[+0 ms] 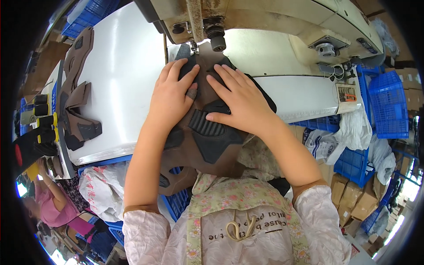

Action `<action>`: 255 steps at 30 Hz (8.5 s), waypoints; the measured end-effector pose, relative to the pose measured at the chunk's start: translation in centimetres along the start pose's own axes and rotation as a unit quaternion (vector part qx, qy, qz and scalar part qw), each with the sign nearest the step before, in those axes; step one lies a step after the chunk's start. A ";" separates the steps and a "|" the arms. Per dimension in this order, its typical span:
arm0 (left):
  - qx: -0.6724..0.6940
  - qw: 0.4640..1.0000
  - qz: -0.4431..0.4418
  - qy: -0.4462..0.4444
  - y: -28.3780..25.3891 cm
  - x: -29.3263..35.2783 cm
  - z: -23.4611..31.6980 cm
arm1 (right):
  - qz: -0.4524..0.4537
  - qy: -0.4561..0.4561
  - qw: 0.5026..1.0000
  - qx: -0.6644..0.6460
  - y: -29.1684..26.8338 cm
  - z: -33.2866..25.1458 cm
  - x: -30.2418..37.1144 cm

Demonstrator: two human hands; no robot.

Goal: Sewing leather pieces together using an industrial sewing machine to create shoe components.

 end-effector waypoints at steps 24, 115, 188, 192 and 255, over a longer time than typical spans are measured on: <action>0.016 1.000 -0.001 -0.006 -1.0 2.3 1.8 | 0.025 0.002 0.999 -0.029 0.0 1.1 -0.3; 0.019 0.999 0.041 0.009 -0.8 -3.7 -4.8 | 0.113 0.015 0.993 -0.016 2.4 5.9 -8.4; -0.097 0.971 0.011 0.221 -1.1 -3.7 -6.7 | -0.064 0.025 0.992 0.103 1.4 -4.7 -4.6; -0.092 0.970 0.028 0.225 -1.1 -3.7 -6.6 | -0.065 0.020 0.992 0.109 1.4 -4.8 -4.4; -0.003 0.983 0.005 0.182 -1.1 -7.3 -8.9 | -0.083 0.036 0.987 0.135 3.6 -5.4 -7.7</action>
Point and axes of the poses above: each hand's wrist, its own x-axis away from the middle knuckle, its own y-axis out of the palm, z = x × y, the point moved 3 cm from there along -x, towards the middle knuckle, and after that the axes turned 1 degree about y, right-handed, at the moved point
